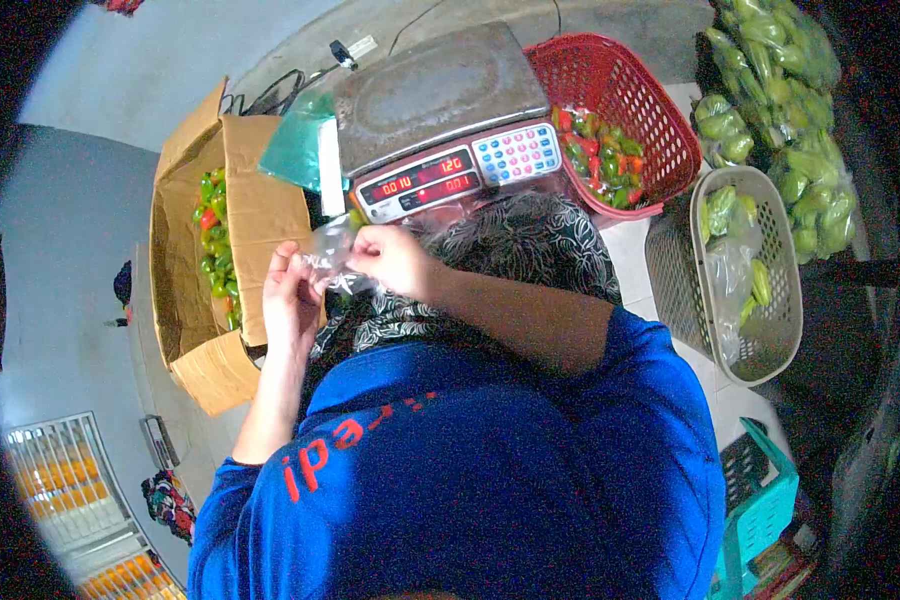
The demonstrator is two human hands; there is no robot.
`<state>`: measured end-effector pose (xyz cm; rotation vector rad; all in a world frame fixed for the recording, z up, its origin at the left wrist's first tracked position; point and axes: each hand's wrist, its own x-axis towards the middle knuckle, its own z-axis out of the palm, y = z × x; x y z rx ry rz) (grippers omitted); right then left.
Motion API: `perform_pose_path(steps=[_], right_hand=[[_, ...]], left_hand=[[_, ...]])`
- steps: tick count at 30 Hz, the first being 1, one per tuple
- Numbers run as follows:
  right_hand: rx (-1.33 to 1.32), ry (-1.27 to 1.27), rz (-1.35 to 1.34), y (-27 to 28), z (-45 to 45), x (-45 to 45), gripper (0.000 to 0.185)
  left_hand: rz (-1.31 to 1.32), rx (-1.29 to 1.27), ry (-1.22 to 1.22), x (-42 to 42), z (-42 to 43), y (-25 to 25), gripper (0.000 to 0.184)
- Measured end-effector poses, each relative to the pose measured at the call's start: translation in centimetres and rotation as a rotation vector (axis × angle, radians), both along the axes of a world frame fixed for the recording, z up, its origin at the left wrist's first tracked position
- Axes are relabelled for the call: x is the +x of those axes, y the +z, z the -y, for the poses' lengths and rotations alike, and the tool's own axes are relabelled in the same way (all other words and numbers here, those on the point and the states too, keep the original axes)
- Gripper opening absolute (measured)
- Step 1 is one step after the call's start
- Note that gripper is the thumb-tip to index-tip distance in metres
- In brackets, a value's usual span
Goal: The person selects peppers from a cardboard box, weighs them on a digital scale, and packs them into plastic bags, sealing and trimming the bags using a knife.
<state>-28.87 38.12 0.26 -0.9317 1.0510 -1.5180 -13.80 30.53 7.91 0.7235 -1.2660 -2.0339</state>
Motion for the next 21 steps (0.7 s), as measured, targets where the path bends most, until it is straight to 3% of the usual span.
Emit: perform_pose_path(steps=[2, 3, 4, 6, 7, 10, 12, 14, 16, 17, 18, 20, 21], right_hand=[[0.027, -0.055, 0.127, 0.7, -0.3, -0.4, 0.007], [0.081, -0.015, 0.282, 0.7, -0.3, -0.9, 0.006], [0.088, -0.038, 0.360, 1.3, -0.5, -1.3, 0.005], [0.104, -0.077, 0.520, 2.9, -0.8, -2.0, 0.004], [0.099, -0.032, 0.528, 2.4, -0.5, -2.3, 0.005], [0.091, 0.175, 0.331, 1.8, -0.6, -1.9, 0.009], [-0.011, 0.165, -0.234, 1.6, -0.8, -0.3, 0.020], [0.035, 0.138, -0.395, 1.8, -0.9, -0.3, 0.017], [0.052, 0.033, -0.366, -2.4, 1.6, -0.4, 0.016], [0.172, 0.151, -0.161, -1.0, 1.7, -1.6, 0.019], [0.270, 0.048, 0.141, 0.5, 0.9, -2.1, 0.020], [0.233, -0.043, 0.444, 0.9, 1.0, -3.3, 0.020], [0.207, -0.073, 0.539, 1.1, 0.7, -3.6, 0.019]], left_hand=[[-0.073, 0.154, -0.051, -0.3, -0.4, 0.8, 0.018], [0.104, 0.117, 0.043, -1.0, -1.4, 0.9, 0.019], [0.123, 0.019, -0.126, 0.5, 0.1, -1.2, 0.020], [0.447, -0.571, -0.229, 0.0, -0.5, -1.5, 0.025], [0.389, -0.528, -0.206, -0.4, -0.4, -2.2, 0.021], [0.499, -0.343, -0.144, 0.4, 2.5, -3.5, 0.010], [0.476, -0.410, -0.048, 0.5, 3.1, -3.1, 0.020], [0.287, -0.158, -0.010, 0.3, 2.6, -2.4, 0.022], [0.179, 0.133, 0.026, -0.3, 1.5, -1.2, 0.024], [0.122, 0.276, 0.047, -0.6, 1.1, -0.9, 0.027], [0.086, 0.352, 0.072, -0.6, 1.1, -1.1, 0.033], [0.096, 0.341, -0.107, 0.1, 1.2, -1.6, 0.032], [0.130, 0.212, -0.261, 0.1, 1.6, -2.5, 0.030]])
